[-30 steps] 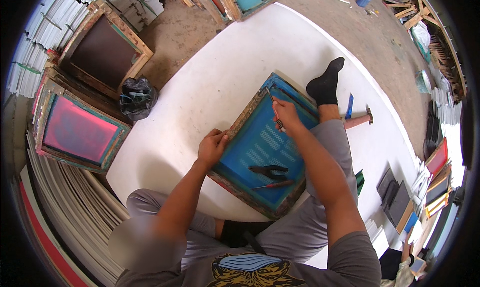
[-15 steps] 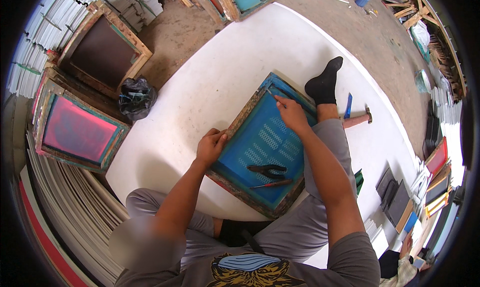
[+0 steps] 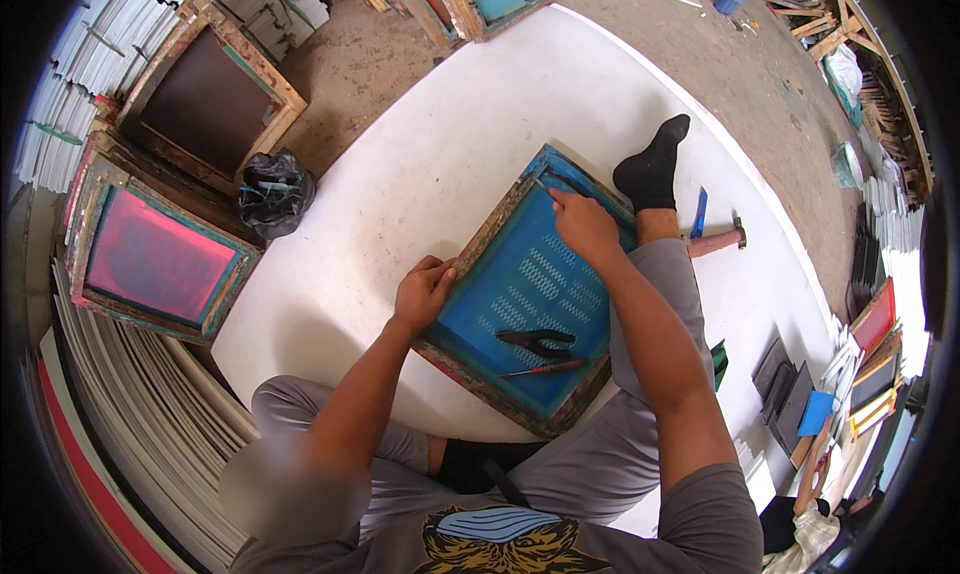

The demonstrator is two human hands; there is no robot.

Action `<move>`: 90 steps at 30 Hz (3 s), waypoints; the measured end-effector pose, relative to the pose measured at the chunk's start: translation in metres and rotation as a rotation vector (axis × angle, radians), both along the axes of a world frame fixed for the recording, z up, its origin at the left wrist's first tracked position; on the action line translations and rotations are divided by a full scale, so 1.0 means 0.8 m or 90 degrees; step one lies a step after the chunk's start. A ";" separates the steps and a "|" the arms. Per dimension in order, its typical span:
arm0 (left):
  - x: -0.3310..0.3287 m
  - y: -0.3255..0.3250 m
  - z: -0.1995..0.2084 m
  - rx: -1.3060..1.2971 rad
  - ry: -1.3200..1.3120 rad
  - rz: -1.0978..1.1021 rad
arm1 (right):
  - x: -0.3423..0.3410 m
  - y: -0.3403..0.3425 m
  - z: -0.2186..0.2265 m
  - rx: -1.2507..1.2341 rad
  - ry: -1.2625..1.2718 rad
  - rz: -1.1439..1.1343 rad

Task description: The person sits on the floor and uses a screwdriver to work on the edge of a blue screen printing frame. They then use pliers to adjust a small component on the frame's edge. The person continues to use the screwdriver to tighten or adjust parts along the frame's border.

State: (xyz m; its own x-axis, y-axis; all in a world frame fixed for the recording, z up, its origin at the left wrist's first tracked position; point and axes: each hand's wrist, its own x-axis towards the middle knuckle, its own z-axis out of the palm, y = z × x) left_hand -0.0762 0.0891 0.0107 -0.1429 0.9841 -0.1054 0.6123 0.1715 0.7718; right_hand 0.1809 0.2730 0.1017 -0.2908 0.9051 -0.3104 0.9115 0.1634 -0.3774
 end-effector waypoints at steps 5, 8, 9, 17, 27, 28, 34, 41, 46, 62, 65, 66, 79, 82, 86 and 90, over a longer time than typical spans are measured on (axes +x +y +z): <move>0.000 -0.001 0.005 -0.005 0.007 -0.010 | -0.032 -0.004 0.004 -0.031 -0.138 0.030; 0.003 0.004 0.008 -0.002 0.001 -0.012 | -0.011 0.009 -0.026 -0.062 0.047 -0.037; 0.002 0.003 0.005 0.000 0.006 -0.013 | -0.008 0.011 -0.026 -0.060 0.072 -0.039; 0.000 0.001 0.002 -0.008 0.023 -0.006 | -0.002 0.011 -0.009 -0.010 0.015 0.007; 0.000 0.001 -0.001 -0.012 0.006 -0.001 | -0.004 0.000 0.001 -0.010 -0.013 -0.012; 0.000 0.002 -0.002 -0.010 0.001 0.001 | -0.001 0.002 -0.006 0.006 -0.010 -0.007; -0.003 -0.001 -0.001 0.007 0.001 -0.012 | -0.029 0.000 0.022 -0.022 -0.107 0.049; 0.001 0.002 -0.002 0.019 0.017 -0.018 | -0.003 0.016 -0.009 -0.036 0.024 0.035; 0.003 0.002 0.006 -0.006 -0.019 -0.003 | -0.003 0.011 -0.007 -0.210 0.165 -0.130; -0.001 0.000 -0.001 0.011 0.023 -0.013 | 0.008 0.004 -0.032 -0.026 0.080 -0.035; 0.000 0.001 0.000 0.001 0.017 -0.006 | 0.011 0.001 -0.037 -0.010 0.082 -0.028; 0.001 0.001 0.000 0.000 0.013 -0.005 | 0.009 0.000 -0.034 -0.015 0.070 -0.028; 0.002 0.003 0.000 0.019 0.022 -0.007 | 0.002 0.016 -0.023 -0.015 0.002 0.055; 0.005 0.005 0.004 0.005 0.004 -0.006 | 0.012 0.011 -0.039 -0.031 0.100 0.006; -0.002 -0.001 0.003 0.000 -0.004 0.002 | 0.002 0.004 -0.015 -0.245 0.216 -0.120; 0.002 0.005 -0.002 0.005 -0.015 -0.005 | 0.020 0.009 -0.082 0.005 0.158 -0.003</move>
State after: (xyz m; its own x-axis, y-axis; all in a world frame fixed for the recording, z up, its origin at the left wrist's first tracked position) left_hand -0.0746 0.0935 0.0095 -0.1326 0.9860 -0.1011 0.5949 0.1607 0.7875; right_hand 0.1968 0.2800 0.0365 -0.3522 0.9090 -0.2228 0.7923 0.1629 -0.5880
